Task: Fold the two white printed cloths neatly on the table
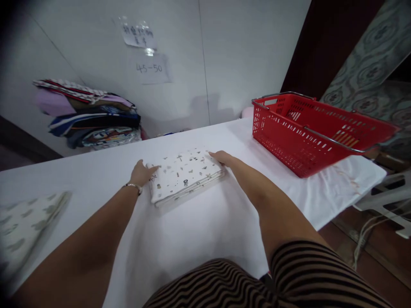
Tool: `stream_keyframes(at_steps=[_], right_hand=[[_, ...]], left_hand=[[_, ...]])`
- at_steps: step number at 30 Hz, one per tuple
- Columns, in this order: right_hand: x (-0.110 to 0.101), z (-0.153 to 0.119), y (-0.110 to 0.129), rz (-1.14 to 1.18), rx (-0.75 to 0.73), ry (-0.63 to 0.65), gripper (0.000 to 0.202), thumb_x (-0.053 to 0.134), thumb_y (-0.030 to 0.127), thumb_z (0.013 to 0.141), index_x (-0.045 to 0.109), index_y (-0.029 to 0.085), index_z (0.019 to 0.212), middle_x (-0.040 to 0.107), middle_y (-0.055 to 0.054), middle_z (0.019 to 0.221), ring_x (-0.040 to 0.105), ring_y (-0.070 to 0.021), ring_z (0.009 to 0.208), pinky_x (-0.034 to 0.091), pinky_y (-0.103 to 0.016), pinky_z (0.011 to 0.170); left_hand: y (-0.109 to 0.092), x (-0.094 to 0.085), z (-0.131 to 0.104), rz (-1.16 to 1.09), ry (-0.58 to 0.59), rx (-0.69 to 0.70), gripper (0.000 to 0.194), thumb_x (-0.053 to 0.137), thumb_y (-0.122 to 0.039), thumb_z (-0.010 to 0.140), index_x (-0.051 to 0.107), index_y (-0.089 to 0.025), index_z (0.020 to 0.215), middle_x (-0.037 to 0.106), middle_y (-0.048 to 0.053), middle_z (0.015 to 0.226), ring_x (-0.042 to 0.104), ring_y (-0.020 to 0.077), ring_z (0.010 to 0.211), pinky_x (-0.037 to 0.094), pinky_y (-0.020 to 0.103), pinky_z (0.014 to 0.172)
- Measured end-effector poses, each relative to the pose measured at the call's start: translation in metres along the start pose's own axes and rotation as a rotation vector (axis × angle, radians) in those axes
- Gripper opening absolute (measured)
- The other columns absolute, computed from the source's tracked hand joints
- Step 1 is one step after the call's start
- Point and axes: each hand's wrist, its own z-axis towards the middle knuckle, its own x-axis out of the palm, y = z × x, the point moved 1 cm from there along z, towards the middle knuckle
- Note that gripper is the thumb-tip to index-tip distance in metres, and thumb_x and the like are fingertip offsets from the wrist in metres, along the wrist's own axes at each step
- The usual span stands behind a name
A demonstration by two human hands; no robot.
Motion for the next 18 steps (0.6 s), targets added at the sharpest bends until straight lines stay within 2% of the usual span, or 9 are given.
stream_keyframes(at_steps=[2,4,6,8,10,11,14,16,18], right_hand=[[-0.009,-0.01,-0.011,0.013,0.009,0.025,0.04,0.06,0.049,0.083,0.063,0.013,0.101,0.068,-0.012,0.097,0.064,-0.0179,0.075,0.051,-0.025,0.062],[-0.018,-0.025,-0.024,0.028,0.016,0.067,0.035,0.057,0.046,0.086,0.063,0.013,0.094,0.069,-0.011,0.087,0.064,-0.016,0.066,0.052,-0.026,0.06],[-0.025,-0.04,-0.038,0.085,0.011,0.145,0.03,0.056,0.042,0.088,0.063,0.013,0.086,0.069,-0.01,0.082,0.064,-0.0153,0.064,0.054,-0.027,0.061],[-0.027,-0.052,-0.048,0.158,-0.016,0.232,0.022,0.057,0.034,0.087,0.064,0.014,0.083,0.069,-0.009,0.083,0.064,-0.0147,0.067,0.055,-0.027,0.064],[-0.026,-0.06,-0.054,0.189,-0.07,0.275,0.012,0.059,0.023,0.083,0.065,0.015,0.089,0.069,-0.008,0.086,0.065,-0.0143,0.072,0.055,-0.026,0.068],[-0.025,-0.062,-0.056,0.164,-0.114,0.263,0.015,0.06,0.018,0.08,0.065,0.015,0.093,0.07,-0.007,0.087,0.065,-0.0143,0.074,0.055,-0.025,0.069],[-0.017,-0.064,-0.061,0.033,-0.262,0.153,0.042,0.061,0.008,0.07,0.063,0.018,0.111,0.07,-0.004,0.091,0.065,-0.0151,0.075,0.054,-0.023,0.064],[-0.009,-0.063,-0.065,-0.04,-0.337,0.052,0.051,0.062,0.009,0.067,0.059,0.018,0.117,0.069,-0.003,0.092,0.064,-0.0154,0.073,0.052,-0.022,0.06],[-0.001,-0.062,-0.068,-0.084,-0.386,-0.047,0.05,0.061,0.012,0.068,0.058,0.017,0.119,0.068,-0.003,0.092,0.062,-0.0151,0.074,0.05,-0.022,0.063]], left_hand=[[0.001,0.001,-0.017,0.055,-0.005,0.106,0.059,0.058,-0.037,0.078,0.046,-0.006,0.126,0.047,0.021,0.134,0.041,0.0314,0.127,0.033,0.043,0.106],[-0.001,0.0,-0.04,0.084,0.013,0.287,0.047,0.051,-0.039,0.084,0.052,-0.011,0.122,0.05,0.015,0.134,0.042,0.0265,0.127,0.03,0.038,0.109],[-0.003,-0.001,-0.067,0.087,0.062,0.446,0.045,0.046,-0.043,0.086,0.056,-0.015,0.119,0.053,0.011,0.132,0.044,0.0237,0.126,0.03,0.035,0.109],[-0.002,-0.002,-0.093,0.101,0.128,0.529,0.047,0.043,-0.047,0.087,0.057,-0.016,0.12,0.053,0.009,0.133,0.043,0.0225,0.127,0.029,0.035,0.11],[0.002,0.0,-0.113,0.132,0.179,0.56,0.049,0.041,-0.05,0.088,0.057,-0.017,0.121,0.052,0.009,0.134,0.042,0.0224,0.128,0.029,0.036,0.111],[0.005,0.001,-0.121,0.146,0.196,0.571,0.05,0.04,-0.051,0.088,0.057,-0.017,0.122,0.051,0.009,0.135,0.041,0.0227,0.129,0.028,0.037,0.111],[0.013,0.007,-0.135,0.158,0.204,0.612,0.054,0.04,-0.051,0.088,0.054,-0.015,0.126,0.048,0.011,0.138,0.037,0.0242,0.132,0.027,0.04,0.112],[0.017,0.011,-0.137,0.166,0.19,0.63,0.056,0.043,-0.051,0.087,0.052,-0.016,0.129,0.046,0.012,0.139,0.035,0.0259,0.134,0.026,0.043,0.112],[0.019,0.014,-0.137,0.19,0.181,0.632,0.056,0.046,-0.051,0.086,0.05,-0.018,0.13,0.045,0.011,0.14,0.033,0.0272,0.134,0.025,0.045,0.112]])
